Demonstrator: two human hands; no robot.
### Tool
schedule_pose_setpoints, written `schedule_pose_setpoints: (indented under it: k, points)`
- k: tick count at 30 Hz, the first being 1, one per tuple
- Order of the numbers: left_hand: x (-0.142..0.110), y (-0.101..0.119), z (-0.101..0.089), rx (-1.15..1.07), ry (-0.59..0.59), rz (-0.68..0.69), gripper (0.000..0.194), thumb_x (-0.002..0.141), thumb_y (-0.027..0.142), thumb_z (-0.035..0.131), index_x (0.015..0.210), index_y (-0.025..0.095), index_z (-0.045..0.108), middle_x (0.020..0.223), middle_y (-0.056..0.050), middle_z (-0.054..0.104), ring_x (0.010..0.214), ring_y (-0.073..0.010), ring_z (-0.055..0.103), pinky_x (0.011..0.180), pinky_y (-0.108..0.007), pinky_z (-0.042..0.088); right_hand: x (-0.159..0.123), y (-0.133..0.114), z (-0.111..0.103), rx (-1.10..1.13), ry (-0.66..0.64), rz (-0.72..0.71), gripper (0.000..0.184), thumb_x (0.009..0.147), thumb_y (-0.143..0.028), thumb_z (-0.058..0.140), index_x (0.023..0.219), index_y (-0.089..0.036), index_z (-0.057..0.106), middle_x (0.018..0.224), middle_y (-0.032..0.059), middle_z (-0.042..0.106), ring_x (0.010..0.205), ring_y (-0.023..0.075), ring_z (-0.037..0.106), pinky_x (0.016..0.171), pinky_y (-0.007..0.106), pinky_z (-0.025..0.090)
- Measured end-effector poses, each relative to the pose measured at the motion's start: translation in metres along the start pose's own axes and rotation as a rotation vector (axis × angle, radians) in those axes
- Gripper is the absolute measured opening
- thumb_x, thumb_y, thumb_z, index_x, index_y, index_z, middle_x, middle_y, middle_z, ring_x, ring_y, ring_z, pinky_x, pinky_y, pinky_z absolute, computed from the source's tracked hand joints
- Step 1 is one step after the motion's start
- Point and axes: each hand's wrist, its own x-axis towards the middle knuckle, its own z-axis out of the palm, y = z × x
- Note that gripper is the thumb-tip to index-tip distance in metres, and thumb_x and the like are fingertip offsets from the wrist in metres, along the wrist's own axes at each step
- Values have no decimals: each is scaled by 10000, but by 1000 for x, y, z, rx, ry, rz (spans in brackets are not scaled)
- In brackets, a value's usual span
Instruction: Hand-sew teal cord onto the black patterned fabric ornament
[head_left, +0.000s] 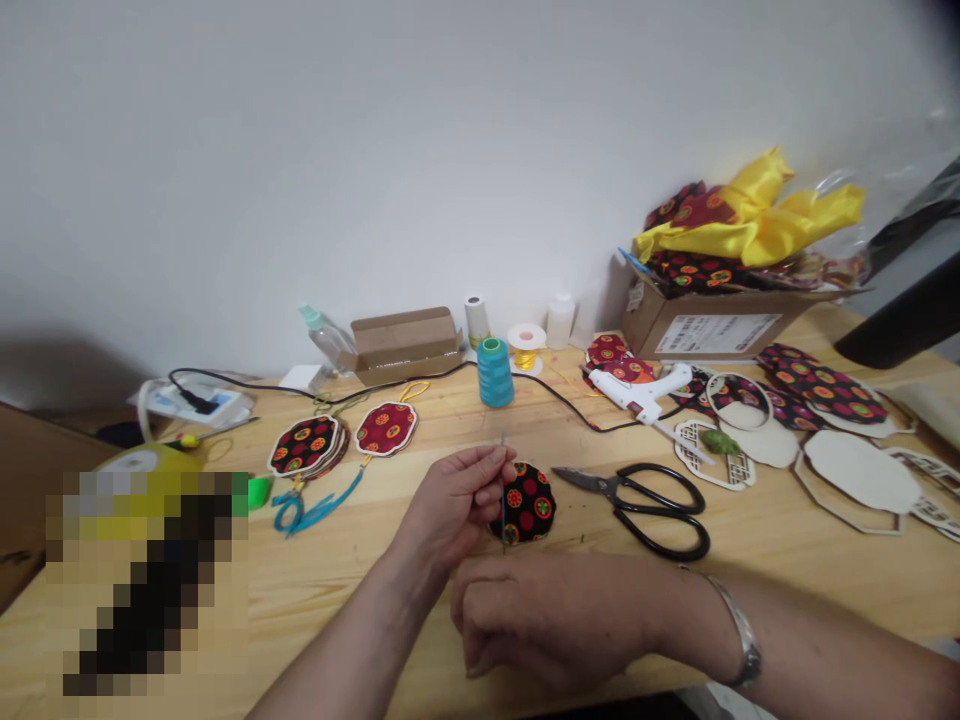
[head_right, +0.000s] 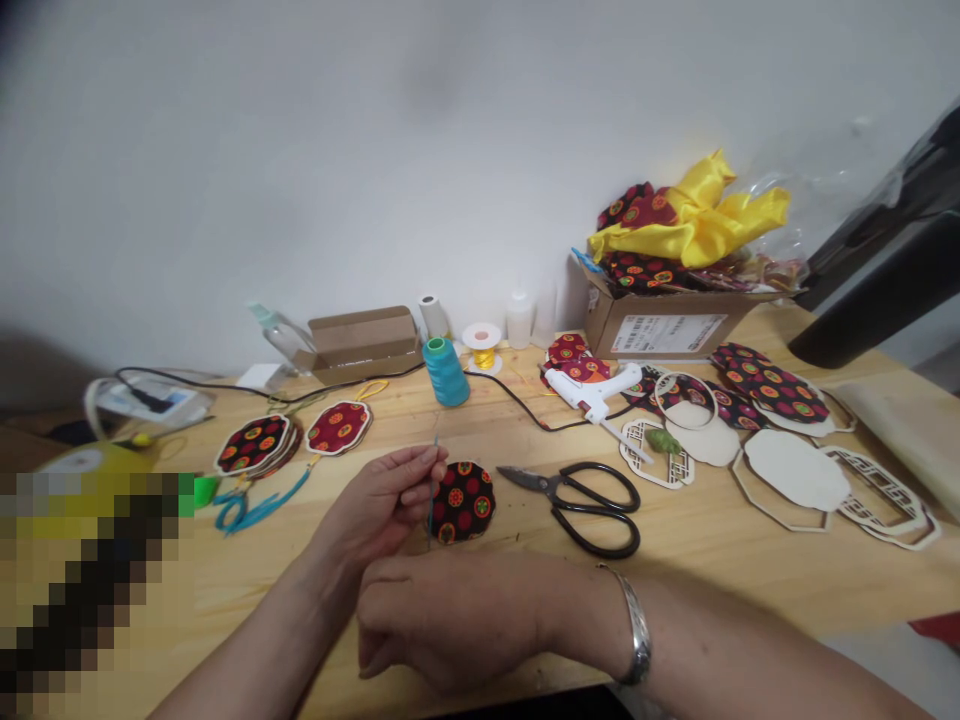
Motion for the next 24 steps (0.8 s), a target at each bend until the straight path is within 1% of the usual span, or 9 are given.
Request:
schedule_pose_setpoints:
  k: [6, 9, 11, 13, 17, 19, 20, 22, 24]
  points:
    - [-3, 1, 0, 7, -6, 13, 137, 660, 192, 707, 717, 81, 652, 593, -8, 554, 400, 14, 312, 359, -106, 166, 3, -2, -3, 44, -55, 2, 129, 830, -114, 475, 882, -84, 590, 860, 47, 581, 815, 105, 501, 715, 173, 435]
    - [-3, -1, -1, 39, 5, 34, 133, 661, 198, 709, 721, 90, 660, 588, -2, 556, 413, 6, 338, 364, -107, 195, 3, -2, -4, 40, -88, 6, 138, 826, -100, 480, 887, -83, 602, 857, 37, 585, 807, 100, 500, 708, 165, 428]
    - [-3, -3, -1, 78, 30, 57, 131, 662, 203, 710, 719, 93, 666, 593, -9, 568, 445, -9, 393, 376, -107, 238, 3, -1, -4, 34, -116, 4, 140, 824, -101, 485, 888, -86, 608, 859, 31, 587, 789, 95, 501, 696, 161, 425]
    - [-2, -3, -2, 101, 45, 92, 127, 666, 205, 707, 713, 93, 670, 601, -17, 581, 498, -30, 458, 418, -111, 309, 3, 0, -2, 20, -139, -13, 133, 814, -99, 501, 877, -79, 616, 852, 34, 590, 795, 95, 505, 701, 155, 420]
    - [-1, -2, -2, 59, 29, 146, 120, 674, 211, 699, 706, 99, 672, 601, -13, 580, 601, -73, 537, 589, -170, 447, 2, 2, 2, 30, -201, -94, 142, 816, -134, 522, 865, -54, 630, 832, 46, 609, 808, 93, 523, 738, 140, 409]
    - [-1, 0, -2, 27, 25, 139, 128, 661, 218, 709, 707, 106, 667, 593, -5, 570, 622, -94, 557, 630, -212, 475, 0, -1, 1, 38, -219, -139, 166, 814, -149, 529, 916, -62, 628, 867, 45, 625, 815, 92, 536, 749, 143, 408]
    - [-1, 0, -2, 20, 27, 131, 138, 651, 222, 716, 709, 109, 664, 590, -4, 567, 618, -101, 563, 614, -218, 479, -2, -4, -3, 26, -217, -134, 178, 815, -165, 531, 939, -78, 625, 885, 41, 632, 822, 96, 542, 750, 154, 412]
    - [-1, 1, -2, 29, 32, 125, 156, 636, 227, 726, 713, 108, 660, 585, -3, 563, 547, -83, 539, 502, -178, 437, -6, -12, -13, -41, -196, -32, 181, 827, -230, 525, 927, -120, 628, 883, 34, 642, 835, 122, 551, 735, 197, 427]
    - [-1, 1, -2, 53, 27, 143, 169, 642, 234, 723, 725, 100, 661, 578, 1, 553, 433, -26, 438, 385, -129, 306, -13, -20, -25, -177, -141, 178, 179, 832, -267, 512, 859, -135, 630, 845, 53, 639, 826, 164, 556, 712, 257, 443]
